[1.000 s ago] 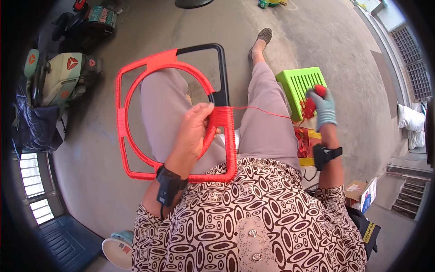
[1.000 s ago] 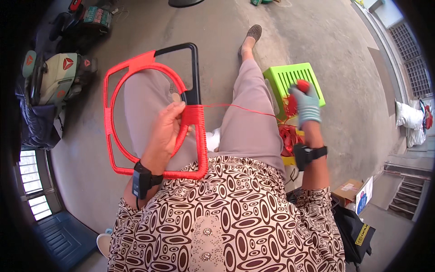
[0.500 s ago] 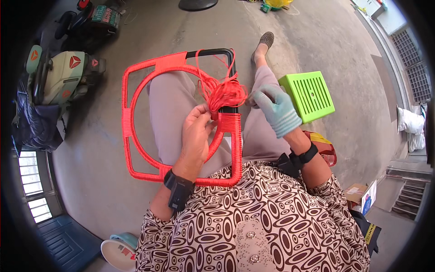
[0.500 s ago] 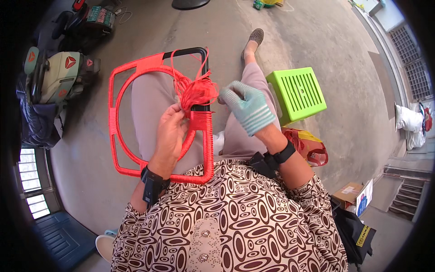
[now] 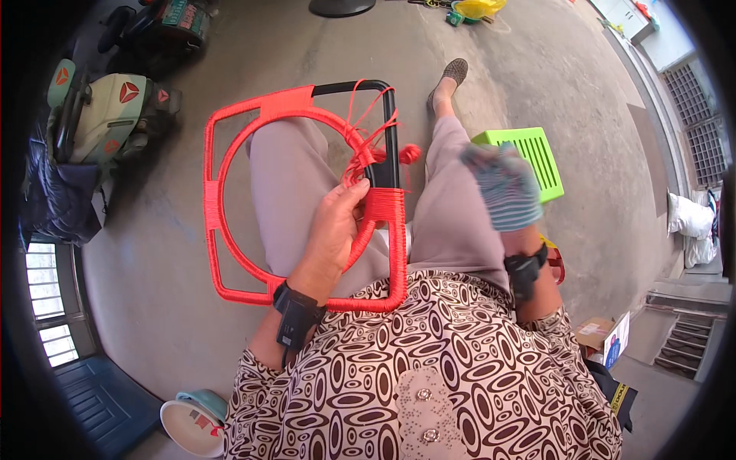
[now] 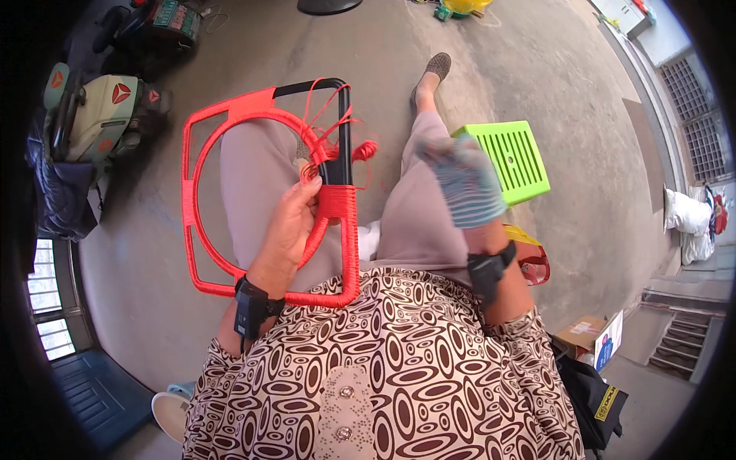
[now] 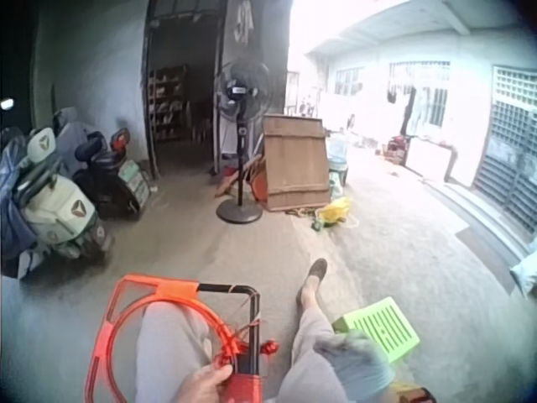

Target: The person is manually weaving red plastic cord around a black chair frame.

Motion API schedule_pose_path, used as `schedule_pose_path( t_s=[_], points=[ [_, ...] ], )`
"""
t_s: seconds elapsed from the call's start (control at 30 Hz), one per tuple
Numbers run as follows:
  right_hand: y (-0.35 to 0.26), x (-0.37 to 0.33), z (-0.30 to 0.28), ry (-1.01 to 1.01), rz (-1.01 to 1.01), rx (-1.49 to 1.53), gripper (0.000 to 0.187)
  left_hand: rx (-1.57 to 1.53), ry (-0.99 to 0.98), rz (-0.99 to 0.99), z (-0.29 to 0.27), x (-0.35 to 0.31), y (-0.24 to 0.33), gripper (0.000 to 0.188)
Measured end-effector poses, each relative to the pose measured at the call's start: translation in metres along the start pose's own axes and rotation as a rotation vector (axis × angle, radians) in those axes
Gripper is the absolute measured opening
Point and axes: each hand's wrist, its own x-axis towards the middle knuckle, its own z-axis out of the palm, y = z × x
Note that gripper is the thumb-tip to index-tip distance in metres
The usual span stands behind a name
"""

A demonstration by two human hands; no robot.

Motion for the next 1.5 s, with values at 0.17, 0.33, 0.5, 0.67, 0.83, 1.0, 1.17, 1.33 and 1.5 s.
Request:
schedule_pose_path(
  t_s=[0.17, 0.33, 0.5, 0.67, 0.83, 1.0, 1.17, 1.33, 1.5],
  points=[
    [-0.007, -0.002, -0.011, 0.027, 0.154, -0.031, 0.008, -0.039, -0.041, 0.070, -0.006, 0.006, -0.009, 0.008],
    [0.040, 0.015, 0.003, -0.159, 0.088, -0.837, 0.033, -0.018, -0.056, 0.061, -0.004, 0.007, -0.011, 0.009],
    [0.087, 0.040, 0.011, -0.386, 0.080, -1.353, 0.035, -0.032, -0.127, 0.016, -0.002, 0.003, -0.009, 0.011],
    [0.096, 0.043, 0.004, -0.756, -0.037, -1.566, 0.031, -0.035, -0.152, 0.010, -0.002, 0.002, -0.009, 0.011],
    [0.098, 0.043, -0.025, -0.392, 0.208, -1.167, 0.027, -0.052, -0.124, -0.005, 0.002, 0.001, -0.007, 0.011],
    [0.073, 0.028, 0.010, -0.286, 0.358, -0.982, 0.024, -0.039, -0.099, -0.010, 0.006, 0.000, -0.003, 0.009],
    [0.048, 0.032, 0.005, -0.157, 0.406, -0.923, 0.022, 0.110, 0.041, 0.117, 0.001, 0.007, -0.014, 0.006],
    [0.018, 0.024, 0.025, -0.301, 0.487, -1.011, 0.018, 0.050, 0.024, 0.079, 0.000, 0.002, -0.012, 0.006],
    [0.002, 0.057, 0.025, 0.355, 0.170, -1.254, 0.030, 0.027, -0.041, 0.104, 0.002, 0.002, -0.013, 0.006]
  ],
)
